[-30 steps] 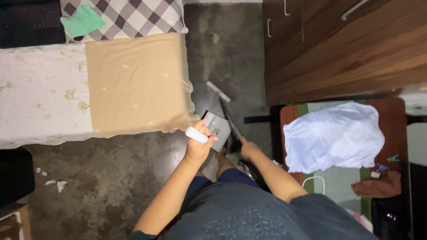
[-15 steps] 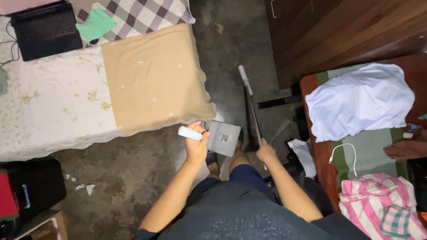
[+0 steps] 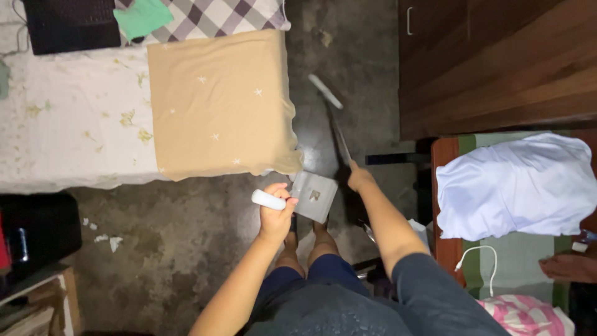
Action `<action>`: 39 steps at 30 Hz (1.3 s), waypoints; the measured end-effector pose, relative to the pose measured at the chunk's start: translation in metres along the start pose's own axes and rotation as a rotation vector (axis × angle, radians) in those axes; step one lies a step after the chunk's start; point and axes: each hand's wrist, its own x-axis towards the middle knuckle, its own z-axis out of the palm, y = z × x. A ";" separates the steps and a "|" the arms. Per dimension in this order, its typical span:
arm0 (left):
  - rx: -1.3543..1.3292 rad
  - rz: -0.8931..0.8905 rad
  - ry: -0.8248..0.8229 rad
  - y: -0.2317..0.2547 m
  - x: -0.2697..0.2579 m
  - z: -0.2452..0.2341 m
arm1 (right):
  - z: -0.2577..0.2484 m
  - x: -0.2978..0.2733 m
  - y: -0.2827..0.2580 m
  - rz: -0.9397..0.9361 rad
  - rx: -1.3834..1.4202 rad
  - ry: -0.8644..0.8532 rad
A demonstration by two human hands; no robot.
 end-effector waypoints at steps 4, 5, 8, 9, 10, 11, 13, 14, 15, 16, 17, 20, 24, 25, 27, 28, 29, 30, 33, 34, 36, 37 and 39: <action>0.102 0.222 0.028 -0.006 -0.002 0.005 | -0.020 0.029 -0.033 -0.077 -0.251 -0.079; 0.078 0.215 0.035 -0.007 -0.001 0.005 | -0.020 0.030 -0.034 -0.109 -0.345 -0.092; 0.034 0.219 0.043 -0.005 0.000 0.008 | 0.001 0.017 -0.023 -0.125 -0.485 -0.043; 0.015 0.224 0.045 -0.003 -0.002 0.008 | 0.007 0.010 -0.013 -0.124 -0.486 -0.042; 0.014 0.225 0.044 -0.002 -0.003 0.008 | 0.012 0.002 0.000 -0.100 -0.504 -0.063; 0.014 0.204 0.036 -0.001 -0.004 0.007 | 0.017 -0.007 0.012 -0.075 -0.520 -0.086; 0.012 0.184 0.015 0.001 -0.007 0.006 | 0.025 -0.029 0.036 -0.044 -0.528 -0.102; 0.042 0.230 0.026 0.001 -0.009 0.006 | 0.027 -0.040 0.048 -0.015 -0.537 -0.120; 0.072 0.275 0.036 0.002 -0.010 0.004 | 0.028 -0.052 0.057 -0.003 -0.528 -0.117; 0.067 0.275 0.022 0.002 -0.013 0.002 | 0.030 -0.064 0.065 0.016 -0.542 -0.132; 0.081 0.269 0.010 0.002 -0.015 -0.001 | 0.035 -0.076 0.071 0.035 -0.551 -0.148; 0.022 0.262 -0.036 0.004 -0.023 -0.011 | 0.052 -0.113 0.083 0.075 -0.558 -0.158; -0.026 0.226 -0.106 0.006 -0.038 -0.042 | 0.099 -0.166 0.085 0.177 -0.544 -0.214; -0.024 0.230 -0.126 0.006 -0.042 -0.053 | 0.110 -0.179 0.086 0.185 -0.455 -0.179; -0.004 0.262 -0.125 0.006 -0.054 -0.076 | 0.138 -0.208 0.090 0.198 -0.346 -0.146; 0.002 0.261 -0.146 0.005 -0.060 -0.086 | 0.154 -0.224 0.093 0.175 -0.363 -0.105; -0.029 0.234 -0.082 0.004 -0.065 -0.096 | 0.171 -0.236 0.089 0.152 -0.381 -0.064; -0.061 0.208 -0.018 0.004 -0.070 -0.107 | 0.189 -0.246 0.080 0.158 -0.361 -0.067; -0.100 0.118 -0.024 0.003 -0.089 -0.135 | 0.228 -0.276 0.066 0.305 -0.243 -0.166; -0.102 0.116 -0.036 0.003 -0.095 -0.143 | 0.242 -0.285 0.061 0.293 -0.203 -0.169; -0.104 0.114 -0.041 0.002 -0.106 -0.153 | 0.254 -0.299 0.062 0.289 -0.164 -0.165; -0.106 0.110 -0.044 0.000 -0.113 -0.156 | 0.260 -0.305 0.063 0.283 -0.105 -0.160; -0.132 0.060 -0.027 -0.001 -0.121 -0.160 | 0.266 -0.318 0.071 0.280 -0.044 -0.151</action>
